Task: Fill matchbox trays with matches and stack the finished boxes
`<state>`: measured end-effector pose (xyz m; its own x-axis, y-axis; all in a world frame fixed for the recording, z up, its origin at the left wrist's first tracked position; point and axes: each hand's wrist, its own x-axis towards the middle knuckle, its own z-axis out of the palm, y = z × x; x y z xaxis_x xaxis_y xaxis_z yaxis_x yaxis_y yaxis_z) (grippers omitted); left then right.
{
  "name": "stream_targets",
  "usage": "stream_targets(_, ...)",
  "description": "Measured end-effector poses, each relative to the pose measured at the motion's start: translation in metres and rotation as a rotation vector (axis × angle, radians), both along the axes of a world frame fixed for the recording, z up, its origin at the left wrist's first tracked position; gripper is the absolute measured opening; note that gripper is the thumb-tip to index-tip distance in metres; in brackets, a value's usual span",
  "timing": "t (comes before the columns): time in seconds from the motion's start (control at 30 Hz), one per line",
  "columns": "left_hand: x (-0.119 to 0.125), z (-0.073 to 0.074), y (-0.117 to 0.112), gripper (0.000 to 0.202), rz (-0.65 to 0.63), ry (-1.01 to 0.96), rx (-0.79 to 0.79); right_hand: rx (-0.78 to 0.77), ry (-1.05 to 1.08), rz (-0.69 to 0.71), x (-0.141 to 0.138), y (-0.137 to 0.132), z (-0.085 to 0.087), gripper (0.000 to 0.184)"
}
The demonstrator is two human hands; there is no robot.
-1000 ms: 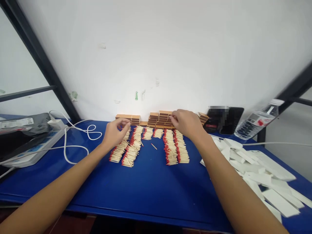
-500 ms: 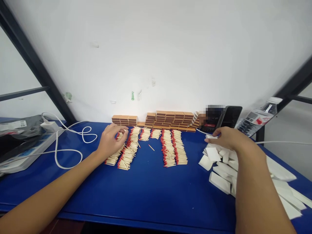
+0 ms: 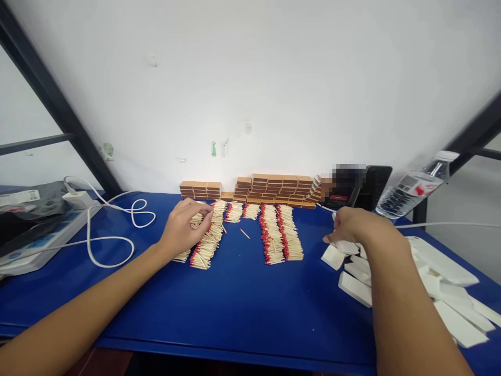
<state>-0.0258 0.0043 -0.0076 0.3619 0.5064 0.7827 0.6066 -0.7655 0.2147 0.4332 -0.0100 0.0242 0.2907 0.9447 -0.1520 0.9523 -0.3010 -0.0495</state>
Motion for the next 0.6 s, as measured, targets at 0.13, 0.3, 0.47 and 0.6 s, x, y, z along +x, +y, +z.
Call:
stream_targets(0.13, 0.002, -0.002, 0.001, 0.012, -0.021, -0.003, 0.001, -0.036, 0.022, -0.061, 0.008, 0.000, 0.000, 0.039)
stream_targets(0.3, 0.000, -0.010, -0.003, 0.012, -0.035, -0.008, -0.004, -0.048, 0.057, -0.053, 0.008, -0.003, 0.003, 0.034)
stream_targets(0.47, 0.010, 0.013, 0.002, 0.013, -0.058, -0.034, -0.014, 0.109, 0.117, 0.055, -0.007, -0.005, 0.007, 0.025)
stream_targets(0.6, 0.011, 0.004, -0.037, 0.012, -0.239, -0.075, -0.052, 0.251, 0.153, 0.228, -0.028, -0.003, 0.008, 0.027)
